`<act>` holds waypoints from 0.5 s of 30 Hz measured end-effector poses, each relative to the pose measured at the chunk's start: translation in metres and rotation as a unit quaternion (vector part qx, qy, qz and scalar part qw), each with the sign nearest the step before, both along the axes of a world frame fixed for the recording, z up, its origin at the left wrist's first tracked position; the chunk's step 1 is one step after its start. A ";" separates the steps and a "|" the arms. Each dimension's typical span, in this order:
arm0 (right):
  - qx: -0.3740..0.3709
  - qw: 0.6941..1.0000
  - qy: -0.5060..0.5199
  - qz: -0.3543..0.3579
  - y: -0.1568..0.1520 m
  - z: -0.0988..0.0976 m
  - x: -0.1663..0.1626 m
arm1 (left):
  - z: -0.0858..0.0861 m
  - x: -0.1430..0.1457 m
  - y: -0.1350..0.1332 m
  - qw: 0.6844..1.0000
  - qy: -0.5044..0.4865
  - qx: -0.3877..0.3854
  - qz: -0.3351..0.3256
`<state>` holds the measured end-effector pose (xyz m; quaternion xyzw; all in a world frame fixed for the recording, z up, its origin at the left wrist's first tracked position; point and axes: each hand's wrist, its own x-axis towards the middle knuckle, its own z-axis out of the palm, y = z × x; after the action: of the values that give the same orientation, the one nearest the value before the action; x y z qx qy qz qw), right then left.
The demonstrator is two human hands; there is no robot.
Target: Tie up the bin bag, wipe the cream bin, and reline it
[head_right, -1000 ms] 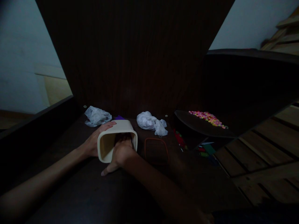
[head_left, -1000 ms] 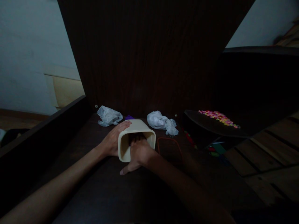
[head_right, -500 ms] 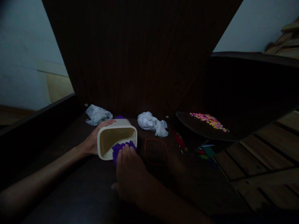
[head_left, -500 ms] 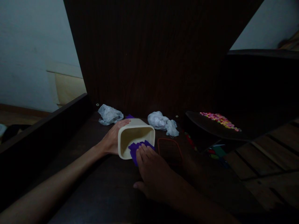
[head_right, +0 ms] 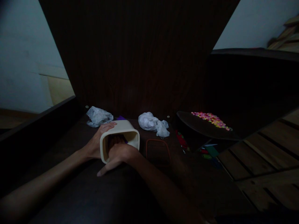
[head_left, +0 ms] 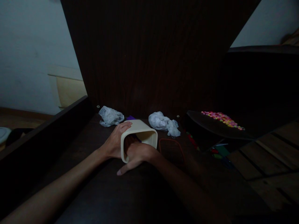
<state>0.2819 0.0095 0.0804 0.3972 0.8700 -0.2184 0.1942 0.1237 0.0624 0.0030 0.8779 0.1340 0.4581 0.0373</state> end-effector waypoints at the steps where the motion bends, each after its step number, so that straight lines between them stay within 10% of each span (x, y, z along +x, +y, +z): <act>1: -0.024 1.000 -0.011 -0.006 0.005 0.000 -0.002 | -0.001 0.000 0.000 1.000 0.001 0.001 0.001; 15: 0.080 0.991 -0.045 -0.094 -0.013 0.001 0.008 | -0.006 -0.001 0.006 0.998 0.026 0.050 0.042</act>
<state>0.2901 -0.0037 0.0815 0.5004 0.8341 -0.1474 0.1793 0.1226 0.0681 -0.0034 0.8838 0.1489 0.4427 -0.0291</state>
